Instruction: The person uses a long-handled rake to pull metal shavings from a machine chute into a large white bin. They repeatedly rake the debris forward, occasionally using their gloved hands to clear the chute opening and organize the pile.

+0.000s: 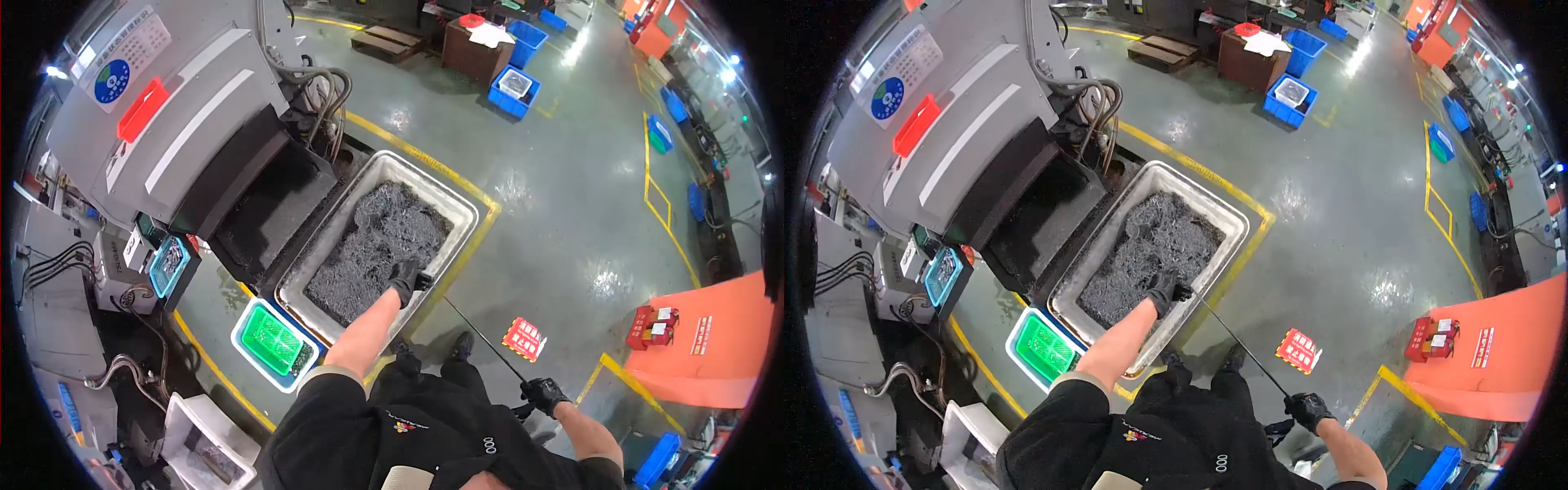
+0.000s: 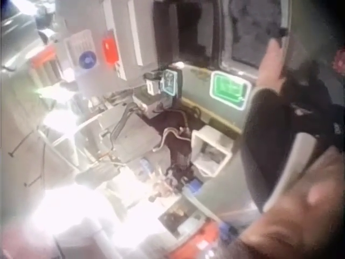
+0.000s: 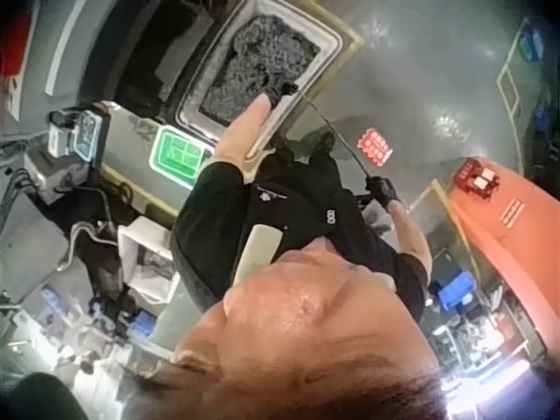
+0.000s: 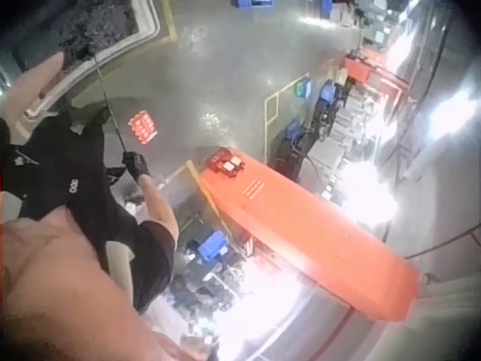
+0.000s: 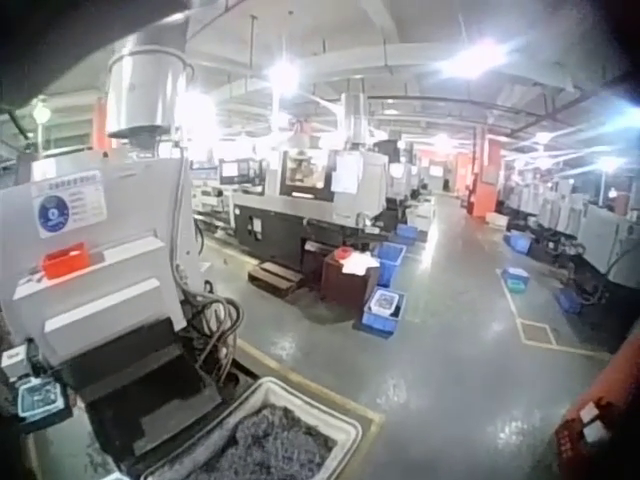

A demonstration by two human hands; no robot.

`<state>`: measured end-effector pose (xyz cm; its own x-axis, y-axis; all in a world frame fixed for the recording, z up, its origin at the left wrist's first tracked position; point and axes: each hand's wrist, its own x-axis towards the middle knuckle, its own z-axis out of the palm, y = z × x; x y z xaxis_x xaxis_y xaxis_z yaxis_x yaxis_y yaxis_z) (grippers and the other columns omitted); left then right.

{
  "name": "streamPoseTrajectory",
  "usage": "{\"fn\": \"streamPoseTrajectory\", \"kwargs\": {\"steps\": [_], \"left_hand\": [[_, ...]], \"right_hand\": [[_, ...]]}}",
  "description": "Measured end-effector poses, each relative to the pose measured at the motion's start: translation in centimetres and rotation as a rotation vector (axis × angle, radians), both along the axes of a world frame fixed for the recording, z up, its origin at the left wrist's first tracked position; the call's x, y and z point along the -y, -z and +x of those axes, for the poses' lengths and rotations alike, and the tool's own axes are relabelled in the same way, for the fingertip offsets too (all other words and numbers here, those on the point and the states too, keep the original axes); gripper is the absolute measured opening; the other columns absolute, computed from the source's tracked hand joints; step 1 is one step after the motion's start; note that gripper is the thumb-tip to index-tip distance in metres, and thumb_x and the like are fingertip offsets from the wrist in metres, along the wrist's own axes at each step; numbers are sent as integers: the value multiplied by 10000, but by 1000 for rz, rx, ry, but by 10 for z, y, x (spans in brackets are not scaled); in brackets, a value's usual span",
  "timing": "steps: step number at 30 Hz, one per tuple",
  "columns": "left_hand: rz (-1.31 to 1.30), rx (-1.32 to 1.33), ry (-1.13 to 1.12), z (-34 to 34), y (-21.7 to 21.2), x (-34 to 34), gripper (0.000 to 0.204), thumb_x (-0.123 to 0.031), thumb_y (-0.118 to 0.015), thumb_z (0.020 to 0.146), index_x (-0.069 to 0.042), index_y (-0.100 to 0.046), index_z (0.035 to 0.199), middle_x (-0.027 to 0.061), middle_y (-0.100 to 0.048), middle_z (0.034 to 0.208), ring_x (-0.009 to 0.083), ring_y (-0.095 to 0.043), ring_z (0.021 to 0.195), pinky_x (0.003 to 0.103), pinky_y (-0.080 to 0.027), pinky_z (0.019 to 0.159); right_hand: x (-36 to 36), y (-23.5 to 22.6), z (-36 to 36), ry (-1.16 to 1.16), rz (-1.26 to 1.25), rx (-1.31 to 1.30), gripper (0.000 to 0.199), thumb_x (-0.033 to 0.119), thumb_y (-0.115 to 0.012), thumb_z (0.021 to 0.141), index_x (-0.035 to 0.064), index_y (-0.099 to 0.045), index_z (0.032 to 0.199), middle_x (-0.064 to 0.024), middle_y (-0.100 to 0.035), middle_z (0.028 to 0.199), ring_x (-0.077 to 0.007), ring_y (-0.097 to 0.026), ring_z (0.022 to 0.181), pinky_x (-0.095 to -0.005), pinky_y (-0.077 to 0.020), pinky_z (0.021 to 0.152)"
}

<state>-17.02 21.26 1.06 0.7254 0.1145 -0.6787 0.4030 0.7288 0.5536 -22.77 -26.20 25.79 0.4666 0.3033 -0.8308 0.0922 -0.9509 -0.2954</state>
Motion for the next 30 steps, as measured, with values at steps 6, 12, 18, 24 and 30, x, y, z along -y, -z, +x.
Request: {"fn": "streamPoseTrajectory", "kwargs": {"steps": [6, 12, 18, 24, 30], "left_hand": [[207, -169, 121, -28, 8, 51, 321, -354, -526, 934, -64, -554, 1068, 190, -660, 811, 312, -664, 597, 454, -573, 538], [-480, 277, -178, 25, -95, 57, 322, -349, -588, 916, -57, -597, 1053, 160, -659, 871, 287, -653, 754, 409, -566, 708], [-449, 521, -243, 74, -193, -13, 326, -345, -545, 927, -44, -609, 1034, 129, -668, 838, 276, -633, 745, 402, -542, 687], [-398, 712, -379, 79, -128, -154, 306, -320, -523, 952, -69, -594, 1113, 88, -647, 887, 217, -603, 752, 337, -531, 655], [-48, 621, -118, 91, -173, -110, 355, -345, -442, 961, -100, -568, 1185, 15, -589, 901, 162, -563, 769, 293, -492, 712]], "right_hand": [[14, -37, -31, -22, 330, -9, 309, 364, -614, 877, 98, -701, 1008, -101, -688, 833, -226, -650, 753, -328, -495, 677], [-9, -86, -14, 539, 225, -163, 302, 346, -674, 864, 45, -697, 887, -47, -635, 693, -125, -561, 539, -273, -452, 488], [-77, -81, 29, 557, 460, -342, 314, 359, -637, 893, 45, -647, 900, -62, -648, 734, -118, -552, 512, -252, -424, 441], [-187, -105, 55, 351, 562, -464, 315, 364, -622, 899, 56, -659, 957, -54, -643, 763, -90, -532, 555, -240, -416, 450], [-147, -70, 84, 191, 873, -558, 300, 349, -583, 921, 61, -664, 918, -2, -581, 684, -65, -499, 548, -234, -397, 444]]}}
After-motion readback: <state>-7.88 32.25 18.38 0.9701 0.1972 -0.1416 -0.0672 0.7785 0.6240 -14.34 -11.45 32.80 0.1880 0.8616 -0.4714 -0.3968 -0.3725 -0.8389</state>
